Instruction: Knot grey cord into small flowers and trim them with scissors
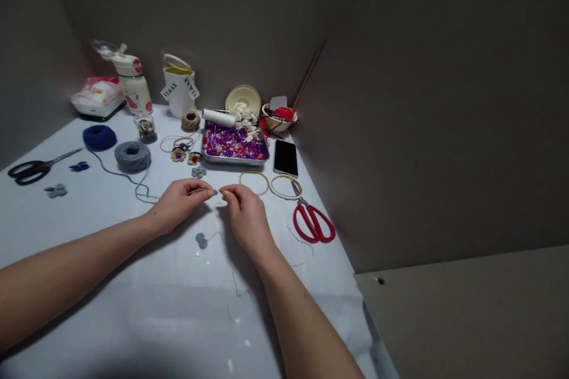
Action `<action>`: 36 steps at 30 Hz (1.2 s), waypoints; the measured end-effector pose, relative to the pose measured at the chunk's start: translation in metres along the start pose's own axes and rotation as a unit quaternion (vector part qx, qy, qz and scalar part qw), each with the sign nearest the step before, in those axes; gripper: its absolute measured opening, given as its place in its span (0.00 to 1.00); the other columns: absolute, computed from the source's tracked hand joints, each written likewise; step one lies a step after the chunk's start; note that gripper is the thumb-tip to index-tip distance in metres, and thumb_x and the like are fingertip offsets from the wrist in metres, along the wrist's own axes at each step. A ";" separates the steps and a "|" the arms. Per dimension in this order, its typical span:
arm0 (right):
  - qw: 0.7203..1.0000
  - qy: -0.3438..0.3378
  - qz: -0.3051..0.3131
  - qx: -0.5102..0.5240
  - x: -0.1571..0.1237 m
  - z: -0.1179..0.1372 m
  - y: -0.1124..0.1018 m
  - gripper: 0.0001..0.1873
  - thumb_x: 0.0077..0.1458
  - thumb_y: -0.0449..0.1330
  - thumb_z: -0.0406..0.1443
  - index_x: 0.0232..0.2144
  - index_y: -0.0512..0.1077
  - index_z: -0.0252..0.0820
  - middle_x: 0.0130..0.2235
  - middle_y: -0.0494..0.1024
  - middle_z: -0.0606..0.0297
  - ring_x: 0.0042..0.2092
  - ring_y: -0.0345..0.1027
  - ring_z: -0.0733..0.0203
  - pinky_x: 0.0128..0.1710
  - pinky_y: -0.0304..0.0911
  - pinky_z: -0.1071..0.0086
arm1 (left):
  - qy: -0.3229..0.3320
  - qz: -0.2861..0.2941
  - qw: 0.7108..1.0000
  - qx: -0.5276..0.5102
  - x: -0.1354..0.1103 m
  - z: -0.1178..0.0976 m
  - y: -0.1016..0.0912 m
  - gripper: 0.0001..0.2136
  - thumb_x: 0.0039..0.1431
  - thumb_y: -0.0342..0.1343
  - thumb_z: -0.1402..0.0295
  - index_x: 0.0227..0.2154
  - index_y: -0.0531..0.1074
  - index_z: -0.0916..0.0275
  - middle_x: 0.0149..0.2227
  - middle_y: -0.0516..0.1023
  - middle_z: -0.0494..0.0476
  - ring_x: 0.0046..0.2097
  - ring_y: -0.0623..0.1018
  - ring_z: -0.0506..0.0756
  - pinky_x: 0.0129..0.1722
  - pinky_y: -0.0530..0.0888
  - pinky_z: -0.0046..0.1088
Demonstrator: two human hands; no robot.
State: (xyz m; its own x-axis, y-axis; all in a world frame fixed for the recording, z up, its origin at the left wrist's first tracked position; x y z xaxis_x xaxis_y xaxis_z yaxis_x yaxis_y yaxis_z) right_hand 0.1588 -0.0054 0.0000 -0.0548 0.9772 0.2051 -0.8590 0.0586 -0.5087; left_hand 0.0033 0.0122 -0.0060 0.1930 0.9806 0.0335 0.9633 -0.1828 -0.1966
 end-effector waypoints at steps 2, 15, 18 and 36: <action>0.997 0.038 -0.008 0.068 0.001 -0.003 0.003 0.11 0.54 0.55 0.39 0.33 0.74 0.41 0.32 0.77 0.62 0.33 0.67 0.60 0.35 0.61 0.66 | -0.037 -0.018 0.997 -0.058 0.000 0.001 0.001 0.07 0.50 0.57 0.66 0.27 0.75 0.64 0.30 0.77 0.56 0.32 0.72 0.53 0.33 0.68 0.29; 0.975 0.101 -0.051 0.189 -0.003 0.004 0.016 0.10 0.47 0.61 0.41 0.28 0.74 0.39 0.27 0.75 0.65 0.29 0.64 0.64 0.29 0.58 0.69 | -0.044 -0.042 0.995 -0.075 -0.004 -0.001 0.004 0.06 0.50 0.58 0.66 0.27 0.74 0.63 0.29 0.77 0.55 0.32 0.72 0.53 0.30 0.67 0.29; 0.976 0.095 -0.060 0.186 -0.003 0.003 0.017 0.09 0.47 0.61 0.40 0.26 0.73 0.40 0.26 0.73 0.66 0.28 0.63 0.64 0.29 0.57 0.70 | -0.024 -0.043 0.996 -0.069 -0.004 -0.001 0.005 0.05 0.50 0.58 0.67 0.26 0.75 0.63 0.30 0.77 0.56 0.34 0.73 0.53 0.34 0.68 0.30; 0.972 0.113 -0.035 0.205 0.001 -0.002 0.013 0.13 0.48 0.61 0.44 0.25 0.71 0.40 0.23 0.67 0.70 0.25 0.55 0.66 0.27 0.51 0.71 | -0.057 -0.003 0.996 -0.075 -0.006 -0.005 0.004 0.06 0.49 0.59 0.66 0.26 0.75 0.65 0.24 0.72 0.52 0.21 0.64 0.46 0.22 0.61 0.26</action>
Point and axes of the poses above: each hand's wrist, its own x-axis towards the middle knuckle, its own y-axis out of the palm, z = x × y, the point moved 1 cm from there along x, towards the middle knuckle
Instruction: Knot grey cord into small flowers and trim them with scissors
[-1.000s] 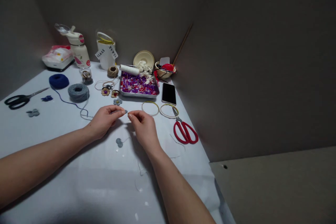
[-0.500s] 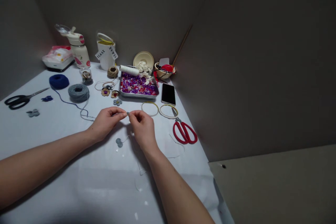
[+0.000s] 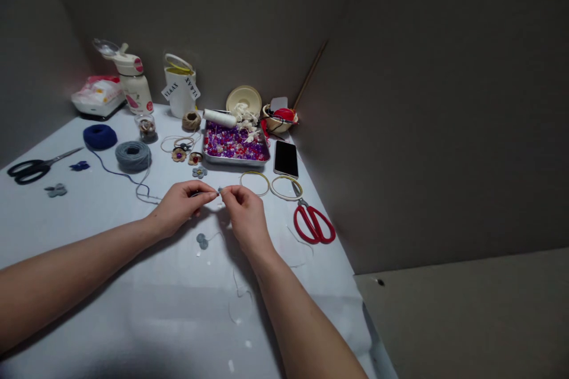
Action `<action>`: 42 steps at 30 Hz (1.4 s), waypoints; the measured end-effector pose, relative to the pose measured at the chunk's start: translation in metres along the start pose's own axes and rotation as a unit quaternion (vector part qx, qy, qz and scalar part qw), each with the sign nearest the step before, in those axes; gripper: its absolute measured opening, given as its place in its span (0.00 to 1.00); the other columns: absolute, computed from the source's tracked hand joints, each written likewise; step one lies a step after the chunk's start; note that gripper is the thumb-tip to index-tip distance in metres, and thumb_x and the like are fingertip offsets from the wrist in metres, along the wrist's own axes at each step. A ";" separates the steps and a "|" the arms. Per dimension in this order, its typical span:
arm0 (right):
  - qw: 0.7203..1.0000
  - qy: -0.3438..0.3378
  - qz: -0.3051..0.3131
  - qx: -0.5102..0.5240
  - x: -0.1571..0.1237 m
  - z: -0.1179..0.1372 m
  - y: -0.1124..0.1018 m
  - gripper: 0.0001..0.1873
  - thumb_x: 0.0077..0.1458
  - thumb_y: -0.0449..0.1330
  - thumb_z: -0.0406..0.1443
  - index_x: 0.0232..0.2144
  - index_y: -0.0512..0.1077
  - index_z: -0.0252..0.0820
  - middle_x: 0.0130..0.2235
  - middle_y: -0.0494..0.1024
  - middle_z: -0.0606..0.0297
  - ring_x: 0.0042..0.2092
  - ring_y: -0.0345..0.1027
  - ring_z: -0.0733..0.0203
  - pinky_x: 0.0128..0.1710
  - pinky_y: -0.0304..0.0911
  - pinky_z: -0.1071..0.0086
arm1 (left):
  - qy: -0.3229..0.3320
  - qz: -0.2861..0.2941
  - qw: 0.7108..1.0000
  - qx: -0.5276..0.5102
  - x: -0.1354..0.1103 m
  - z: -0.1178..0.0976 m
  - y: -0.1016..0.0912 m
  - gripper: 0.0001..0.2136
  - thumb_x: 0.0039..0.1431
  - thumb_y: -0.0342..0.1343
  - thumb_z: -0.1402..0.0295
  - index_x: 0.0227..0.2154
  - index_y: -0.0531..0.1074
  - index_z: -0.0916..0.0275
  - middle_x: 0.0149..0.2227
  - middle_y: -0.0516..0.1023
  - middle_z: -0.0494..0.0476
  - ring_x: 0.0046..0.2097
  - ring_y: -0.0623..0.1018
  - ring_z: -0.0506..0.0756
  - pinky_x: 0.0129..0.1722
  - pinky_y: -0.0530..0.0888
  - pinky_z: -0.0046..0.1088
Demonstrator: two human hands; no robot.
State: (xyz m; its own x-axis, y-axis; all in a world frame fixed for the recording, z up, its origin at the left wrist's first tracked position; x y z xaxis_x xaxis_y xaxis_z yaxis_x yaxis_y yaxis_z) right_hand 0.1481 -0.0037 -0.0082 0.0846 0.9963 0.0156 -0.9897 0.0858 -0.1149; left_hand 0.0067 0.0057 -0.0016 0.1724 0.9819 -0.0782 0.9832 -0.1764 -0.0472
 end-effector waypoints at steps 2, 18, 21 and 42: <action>1.000 -0.002 0.004 -0.007 0.000 0.000 -0.001 0.14 0.48 0.61 0.45 0.25 0.71 0.39 0.24 0.67 0.70 0.25 0.55 0.67 0.27 0.51 0.71 | -0.009 0.003 1.000 -0.007 0.001 0.001 0.000 0.07 0.49 0.59 0.65 0.27 0.75 0.65 0.24 0.72 0.51 0.20 0.63 0.46 0.21 0.60 0.26; 0.977 -0.060 0.089 -0.185 -0.002 0.012 -0.013 0.09 0.53 0.54 0.39 0.26 0.68 0.40 0.24 0.69 0.67 0.26 0.59 0.65 0.26 0.54 0.71 | 0.031 0.045 0.995 0.087 0.008 0.000 -0.008 0.04 0.49 0.58 0.69 0.26 0.76 0.63 0.31 0.79 0.58 0.34 0.74 0.54 0.38 0.68 0.31; 0.961 -0.083 0.107 -0.241 -0.003 0.015 -0.014 0.08 0.53 0.53 0.36 0.25 0.68 0.41 0.24 0.70 0.67 0.26 0.59 0.65 0.27 0.54 0.71 | 0.044 0.069 0.989 0.127 0.009 0.001 -0.010 0.05 0.50 0.57 0.69 0.27 0.77 0.63 0.31 0.79 0.58 0.34 0.74 0.54 0.37 0.68 0.30; 0.896 -0.224 0.145 -0.355 -0.003 0.015 -0.016 0.07 0.57 0.51 0.32 0.29 0.67 0.41 0.32 0.70 0.63 0.34 0.62 0.61 0.34 0.56 0.68 | 0.184 0.106 0.937 0.278 0.009 -0.001 -0.011 0.06 0.51 0.53 0.75 0.27 0.76 0.63 0.27 0.74 0.53 0.30 0.69 0.51 0.33 0.64 0.28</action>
Point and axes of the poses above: each hand's wrist, its own x-axis towards the middle knuckle, its own y-axis out of the palm, z = x × y, the point moved 1 cm from there along x, towards the middle knuckle
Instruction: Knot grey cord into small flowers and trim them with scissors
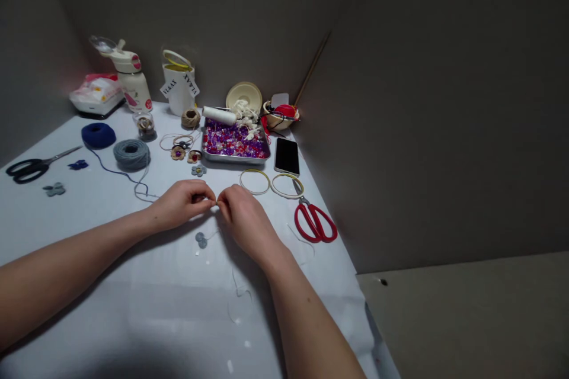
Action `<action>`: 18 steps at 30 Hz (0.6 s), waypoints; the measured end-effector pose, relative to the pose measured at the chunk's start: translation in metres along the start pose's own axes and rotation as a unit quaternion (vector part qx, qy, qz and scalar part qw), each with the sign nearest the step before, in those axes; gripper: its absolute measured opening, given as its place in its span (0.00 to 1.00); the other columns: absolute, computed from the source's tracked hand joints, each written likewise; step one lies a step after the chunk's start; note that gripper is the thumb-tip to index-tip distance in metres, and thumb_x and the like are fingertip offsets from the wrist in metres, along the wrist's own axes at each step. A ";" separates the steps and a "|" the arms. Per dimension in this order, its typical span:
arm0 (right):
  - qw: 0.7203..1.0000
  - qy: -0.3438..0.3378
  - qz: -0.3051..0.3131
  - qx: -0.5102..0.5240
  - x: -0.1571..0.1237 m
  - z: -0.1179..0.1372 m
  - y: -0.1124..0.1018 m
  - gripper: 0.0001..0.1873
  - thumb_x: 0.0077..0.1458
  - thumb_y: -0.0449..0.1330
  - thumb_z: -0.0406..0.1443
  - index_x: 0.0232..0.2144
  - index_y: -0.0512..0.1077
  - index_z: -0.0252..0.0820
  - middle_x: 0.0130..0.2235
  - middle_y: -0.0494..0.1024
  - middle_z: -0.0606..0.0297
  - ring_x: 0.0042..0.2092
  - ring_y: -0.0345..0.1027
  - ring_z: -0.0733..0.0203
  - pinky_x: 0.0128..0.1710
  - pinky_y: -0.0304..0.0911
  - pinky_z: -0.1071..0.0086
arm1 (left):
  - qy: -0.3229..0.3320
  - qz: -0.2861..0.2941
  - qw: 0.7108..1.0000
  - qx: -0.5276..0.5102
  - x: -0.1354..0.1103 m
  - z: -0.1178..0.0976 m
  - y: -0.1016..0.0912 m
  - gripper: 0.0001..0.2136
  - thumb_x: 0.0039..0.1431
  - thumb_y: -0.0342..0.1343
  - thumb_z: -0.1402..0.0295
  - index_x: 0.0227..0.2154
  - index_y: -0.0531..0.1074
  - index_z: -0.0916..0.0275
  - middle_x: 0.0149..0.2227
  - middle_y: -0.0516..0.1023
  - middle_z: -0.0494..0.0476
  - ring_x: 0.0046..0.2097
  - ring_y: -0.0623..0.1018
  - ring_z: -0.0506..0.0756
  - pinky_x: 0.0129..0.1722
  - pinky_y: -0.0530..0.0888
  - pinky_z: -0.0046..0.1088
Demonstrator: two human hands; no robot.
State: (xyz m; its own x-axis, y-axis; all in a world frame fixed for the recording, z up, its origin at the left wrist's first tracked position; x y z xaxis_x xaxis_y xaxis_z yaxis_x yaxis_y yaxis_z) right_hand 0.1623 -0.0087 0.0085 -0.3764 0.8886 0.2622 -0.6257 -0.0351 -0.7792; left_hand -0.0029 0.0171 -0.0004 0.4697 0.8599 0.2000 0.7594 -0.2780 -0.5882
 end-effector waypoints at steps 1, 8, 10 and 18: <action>0.999 0.013 -0.034 0.038 0.001 0.000 0.000 0.07 0.58 0.51 0.34 0.30 0.68 0.41 0.32 0.71 0.62 0.35 0.63 0.61 0.35 0.57 0.67 | -0.022 -0.029 0.999 -0.039 0.001 0.000 -0.001 0.05 0.52 0.54 0.73 0.27 0.76 0.63 0.26 0.74 0.53 0.29 0.68 0.50 0.32 0.64 0.28; 0.918 0.182 -0.154 0.316 0.006 -0.002 0.016 0.11 0.51 0.58 0.42 0.32 0.73 0.40 0.30 0.75 0.64 0.30 0.64 0.63 0.31 0.58 0.68 | -0.203 -0.134 0.902 -0.356 0.000 0.002 0.009 0.08 0.48 0.61 0.65 0.28 0.74 0.65 0.23 0.69 0.49 0.20 0.58 0.45 0.20 0.53 0.25; 0.901 0.200 -0.158 0.352 0.006 0.000 0.021 0.12 0.48 0.60 0.42 0.31 0.74 0.39 0.30 0.75 0.64 0.30 0.64 0.64 0.31 0.58 0.68 | -0.212 -0.140 0.894 -0.370 -0.001 0.000 0.012 0.08 0.47 0.61 0.65 0.27 0.74 0.65 0.23 0.68 0.48 0.20 0.58 0.44 0.20 0.54 0.25; 0.881 0.217 -0.180 0.379 0.006 0.005 0.026 0.10 0.45 0.63 0.40 0.28 0.74 0.39 0.26 0.73 0.67 0.28 0.62 0.65 0.31 0.58 0.69 | -0.179 -0.155 0.917 -0.320 -0.004 -0.002 0.014 0.07 0.47 0.60 0.65 0.27 0.75 0.65 0.28 0.75 0.53 0.26 0.66 0.48 0.26 0.62 0.26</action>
Point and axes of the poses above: each hand's wrist, its own x-axis towards the middle knuckle, its own y-axis out of the palm, z = x × y, the point moved 1 cm from there along x, towards the middle knuckle
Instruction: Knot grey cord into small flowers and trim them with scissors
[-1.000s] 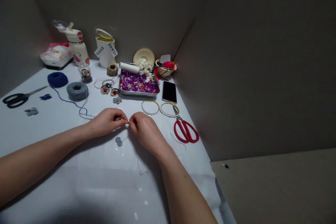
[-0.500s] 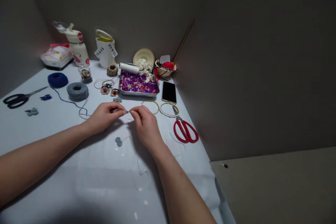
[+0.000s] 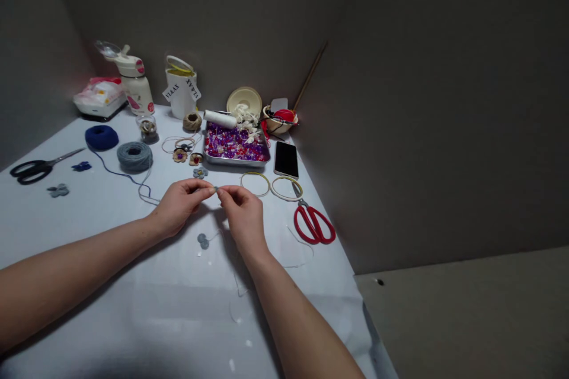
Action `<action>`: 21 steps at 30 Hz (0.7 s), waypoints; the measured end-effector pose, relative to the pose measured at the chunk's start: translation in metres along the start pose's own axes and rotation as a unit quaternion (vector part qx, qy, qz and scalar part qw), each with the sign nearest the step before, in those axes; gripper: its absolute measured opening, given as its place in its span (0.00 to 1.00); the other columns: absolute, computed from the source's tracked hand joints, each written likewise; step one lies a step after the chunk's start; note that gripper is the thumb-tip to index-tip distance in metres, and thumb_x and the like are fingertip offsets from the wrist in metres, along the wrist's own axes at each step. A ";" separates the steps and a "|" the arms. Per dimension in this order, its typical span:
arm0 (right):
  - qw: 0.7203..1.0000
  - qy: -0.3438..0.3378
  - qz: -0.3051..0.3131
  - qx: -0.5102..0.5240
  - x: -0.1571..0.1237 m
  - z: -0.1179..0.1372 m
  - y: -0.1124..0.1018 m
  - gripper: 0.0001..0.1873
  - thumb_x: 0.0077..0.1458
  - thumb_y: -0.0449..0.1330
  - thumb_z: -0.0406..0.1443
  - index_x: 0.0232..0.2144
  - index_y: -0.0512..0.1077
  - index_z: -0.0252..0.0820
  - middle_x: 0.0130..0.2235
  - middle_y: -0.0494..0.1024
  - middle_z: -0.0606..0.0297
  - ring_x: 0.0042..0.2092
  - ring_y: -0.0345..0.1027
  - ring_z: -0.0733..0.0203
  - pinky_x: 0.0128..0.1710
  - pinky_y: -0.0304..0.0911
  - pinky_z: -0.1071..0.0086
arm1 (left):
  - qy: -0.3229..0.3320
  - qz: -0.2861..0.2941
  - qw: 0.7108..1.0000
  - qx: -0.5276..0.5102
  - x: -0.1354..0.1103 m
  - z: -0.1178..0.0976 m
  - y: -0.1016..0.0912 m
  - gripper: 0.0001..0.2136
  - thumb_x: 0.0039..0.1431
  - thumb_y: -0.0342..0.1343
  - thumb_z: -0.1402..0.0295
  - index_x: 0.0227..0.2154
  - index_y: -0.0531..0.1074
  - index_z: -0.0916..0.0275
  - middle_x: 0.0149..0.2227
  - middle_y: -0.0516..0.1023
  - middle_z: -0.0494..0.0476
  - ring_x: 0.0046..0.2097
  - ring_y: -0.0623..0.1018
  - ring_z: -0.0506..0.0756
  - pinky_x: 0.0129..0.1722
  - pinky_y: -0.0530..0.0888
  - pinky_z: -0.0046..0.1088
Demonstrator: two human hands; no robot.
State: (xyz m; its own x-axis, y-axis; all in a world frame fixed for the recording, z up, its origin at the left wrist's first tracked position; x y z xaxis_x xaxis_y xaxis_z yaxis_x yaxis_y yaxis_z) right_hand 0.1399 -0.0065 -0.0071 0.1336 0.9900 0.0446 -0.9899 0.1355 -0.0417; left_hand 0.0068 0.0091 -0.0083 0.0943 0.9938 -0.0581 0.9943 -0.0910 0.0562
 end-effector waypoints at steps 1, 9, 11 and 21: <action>1.000 -0.002 -0.003 -0.005 0.000 0.000 0.000 0.09 0.45 0.63 0.40 0.27 0.73 0.39 0.26 0.73 0.67 0.28 0.62 0.65 0.31 0.58 0.69 | 0.004 0.001 1.000 0.005 0.000 0.000 0.000 0.07 0.47 0.60 0.65 0.27 0.75 0.65 0.28 0.75 0.53 0.27 0.67 0.49 0.27 0.63 0.27; 0.996 -0.039 0.008 -0.075 0.004 -0.001 -0.006 0.10 0.48 0.59 0.41 0.25 0.70 0.39 0.25 0.71 0.68 0.28 0.61 0.64 0.31 0.57 0.70 | -0.008 0.037 0.998 0.052 0.000 0.001 0.000 0.07 0.49 0.59 0.66 0.28 0.75 0.65 0.27 0.74 0.54 0.24 0.65 0.47 0.23 0.62 0.25; 0.995 -0.041 0.013 -0.094 0.005 -0.001 -0.009 0.10 0.49 0.59 0.42 0.25 0.70 0.40 0.26 0.71 0.67 0.29 0.61 0.64 0.31 0.57 0.69 | -0.014 0.053 0.997 0.062 0.000 0.000 0.000 0.07 0.51 0.58 0.65 0.28 0.74 0.64 0.25 0.72 0.52 0.22 0.62 0.46 0.21 0.60 0.25; 0.988 -0.037 0.060 -0.138 0.008 0.003 -0.015 0.11 0.50 0.57 0.42 0.26 0.69 0.40 0.25 0.69 0.67 0.27 0.59 0.64 0.28 0.55 0.70 | 0.053 0.079 0.987 0.132 0.002 -0.008 -0.004 0.05 0.53 0.55 0.67 0.27 0.74 0.62 0.30 0.76 0.55 0.31 0.71 0.51 0.32 0.67 0.28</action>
State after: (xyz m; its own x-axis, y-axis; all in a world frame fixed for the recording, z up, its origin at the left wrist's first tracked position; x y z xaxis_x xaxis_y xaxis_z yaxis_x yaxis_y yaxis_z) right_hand 0.1557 -0.0008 -0.0034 0.0022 0.9955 0.0943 -0.9464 0.0325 -0.3214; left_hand 0.0029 0.0119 -0.0008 0.2570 0.9657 0.0361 0.9475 -0.2445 -0.2062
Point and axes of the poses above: each hand's wrist, its own x-axis towards the middle knuckle, its own y-axis out of the palm, z = x × y, the point moved 1 cm from there along x, towards the middle knuckle
